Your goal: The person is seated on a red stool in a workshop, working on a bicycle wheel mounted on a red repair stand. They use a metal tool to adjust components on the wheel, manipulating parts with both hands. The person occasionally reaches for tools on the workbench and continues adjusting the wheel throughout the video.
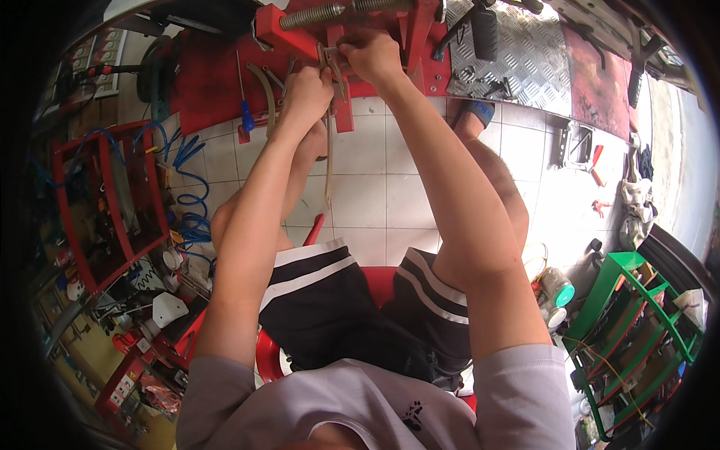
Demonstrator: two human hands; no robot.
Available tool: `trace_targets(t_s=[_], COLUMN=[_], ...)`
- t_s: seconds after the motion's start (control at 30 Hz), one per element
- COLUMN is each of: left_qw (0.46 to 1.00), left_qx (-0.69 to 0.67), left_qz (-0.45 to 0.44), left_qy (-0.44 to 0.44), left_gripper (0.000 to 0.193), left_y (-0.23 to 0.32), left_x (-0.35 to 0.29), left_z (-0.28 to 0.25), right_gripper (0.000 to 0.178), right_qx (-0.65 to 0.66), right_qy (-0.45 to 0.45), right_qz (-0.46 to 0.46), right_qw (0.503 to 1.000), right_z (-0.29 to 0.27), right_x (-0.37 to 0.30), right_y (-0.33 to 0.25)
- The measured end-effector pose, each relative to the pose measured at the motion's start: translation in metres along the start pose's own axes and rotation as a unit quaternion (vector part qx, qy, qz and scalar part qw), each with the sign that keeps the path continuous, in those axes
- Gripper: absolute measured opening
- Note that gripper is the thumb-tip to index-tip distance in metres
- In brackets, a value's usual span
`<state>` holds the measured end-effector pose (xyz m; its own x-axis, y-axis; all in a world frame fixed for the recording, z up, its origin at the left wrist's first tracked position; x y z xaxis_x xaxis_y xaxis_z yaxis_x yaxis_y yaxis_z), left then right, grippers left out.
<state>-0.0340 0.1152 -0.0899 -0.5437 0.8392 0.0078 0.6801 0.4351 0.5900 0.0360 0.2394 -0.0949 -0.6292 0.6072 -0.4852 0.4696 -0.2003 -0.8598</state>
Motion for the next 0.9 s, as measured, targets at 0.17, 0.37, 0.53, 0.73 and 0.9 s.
trace_targets(t_s=[0.17,0.37,0.53,0.73,0.9], left_qw=[1.000,0.997,0.997,1.000,1.000], left_qx=[-0.019,-0.057,-0.063,0.003,-0.026], left_qz=[-0.020,-0.051,-0.047,0.005,-0.010], left_qy=[0.010,-0.007,0.000,0.017,0.005], left_gripper=[0.033,0.034,0.034,0.038,0.040], left_y=[0.002,-0.002,-0.002,-0.003,-0.003], left_x=[0.000,-0.002,-0.001,-0.001,0.000], left_z=[-0.001,0.003,0.002,0.001,0.002], right_gripper=[0.016,0.016,0.017,0.020,0.021], right_qx=[-0.001,0.004,0.000,0.012,0.017], right_qy=[0.012,0.031,0.037,0.035,0.032], right_qz=[-0.004,-0.020,-0.024,0.001,0.009], right_qw=[1.000,0.999,0.999,0.999,0.999], right_z=[0.005,0.007,0.009,0.009,0.009], right_x=[0.007,0.007,0.016,0.013,0.014], right_y=[0.008,0.008,0.009,0.006,0.006])
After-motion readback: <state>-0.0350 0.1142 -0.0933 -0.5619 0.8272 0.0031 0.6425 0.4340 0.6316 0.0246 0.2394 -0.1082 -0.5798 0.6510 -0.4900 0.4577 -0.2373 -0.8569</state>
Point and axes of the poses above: each hand's wrist, its own x-axis towards the middle knuckle, its own z-axis out of the palm, y = z × x, the point moved 6 cm from there along x, towards the middle knuckle, and after that the axes turned 15 degrees about z, right-handed, at the moved point
